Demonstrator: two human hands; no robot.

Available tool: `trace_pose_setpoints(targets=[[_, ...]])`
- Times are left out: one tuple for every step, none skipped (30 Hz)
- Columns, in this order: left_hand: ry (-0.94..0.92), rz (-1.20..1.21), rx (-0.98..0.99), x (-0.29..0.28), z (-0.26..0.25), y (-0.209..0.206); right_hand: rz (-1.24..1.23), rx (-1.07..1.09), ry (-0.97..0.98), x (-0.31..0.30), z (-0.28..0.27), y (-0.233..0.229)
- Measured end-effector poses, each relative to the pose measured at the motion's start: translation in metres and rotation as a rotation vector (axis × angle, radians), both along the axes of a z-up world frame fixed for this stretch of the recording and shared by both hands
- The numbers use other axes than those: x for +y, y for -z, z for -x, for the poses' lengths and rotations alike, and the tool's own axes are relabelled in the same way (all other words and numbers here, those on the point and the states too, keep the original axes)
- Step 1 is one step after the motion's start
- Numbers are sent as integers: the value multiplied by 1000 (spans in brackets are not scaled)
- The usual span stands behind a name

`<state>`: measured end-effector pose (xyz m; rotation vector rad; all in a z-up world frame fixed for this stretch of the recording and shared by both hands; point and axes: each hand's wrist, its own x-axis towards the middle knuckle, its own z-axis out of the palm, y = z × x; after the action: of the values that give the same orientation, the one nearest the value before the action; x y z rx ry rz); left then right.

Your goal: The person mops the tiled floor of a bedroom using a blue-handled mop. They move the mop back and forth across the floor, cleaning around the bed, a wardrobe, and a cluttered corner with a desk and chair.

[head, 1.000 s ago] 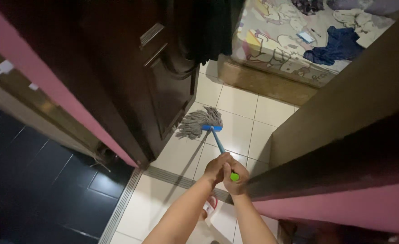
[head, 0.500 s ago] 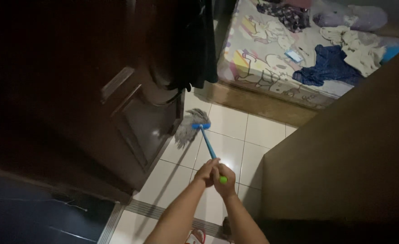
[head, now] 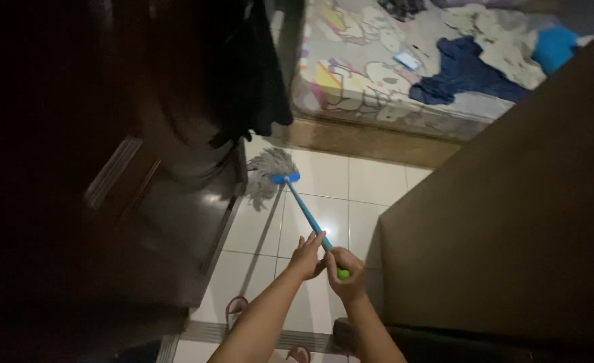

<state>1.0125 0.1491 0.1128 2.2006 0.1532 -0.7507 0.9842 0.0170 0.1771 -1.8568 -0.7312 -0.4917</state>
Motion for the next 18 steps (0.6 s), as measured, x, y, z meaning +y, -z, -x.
trace_pose_setpoints(targets=[[21,1,0,-5,0,-14,1,0,21,3,4,-13],[-223,172,31,-9,-2,-28,-26,-57,48,7,6,-27],[-466,341,65,-13,-4,-44,-51,-115,75,12,8,-41],[-449,342,64,-14,2,-31,-50,-120,92,16,11,-46],[-351,255,-208,-14,7,-19,-43,-76,138,22,14,-51],[-249,164,-483,-12,10,-7,-41,-36,185,29,15,-56],[-229,165,-491,-2,-3,-1,-46,-45,203,40,5,-59],[-171,110,-515,8,-8,9,-141,-101,173,52,0,-60],[-112,56,-539,18,-12,19,-235,-158,142,64,-4,-59],[-98,56,-529,31,-24,14,-237,-150,157,70,-15,-52],[-125,65,-388,43,-36,10,-76,-201,251,76,-25,-44],[-147,74,-249,54,-51,7,88,-253,347,81,-37,-35],[-129,73,-243,63,-57,8,89,-247,365,95,-44,-39],[-98,63,-268,70,-67,7,-6,-282,305,106,-56,-46],[-68,53,-293,77,-77,5,-101,-318,243,116,-67,-52],[-58,51,-288,85,-79,7,-101,-314,254,120,-78,-35],[-31,123,-301,93,-80,8,-112,-295,299,123,-89,-18],[-6,193,-316,100,-84,8,-124,-279,342,126,-103,-1]])
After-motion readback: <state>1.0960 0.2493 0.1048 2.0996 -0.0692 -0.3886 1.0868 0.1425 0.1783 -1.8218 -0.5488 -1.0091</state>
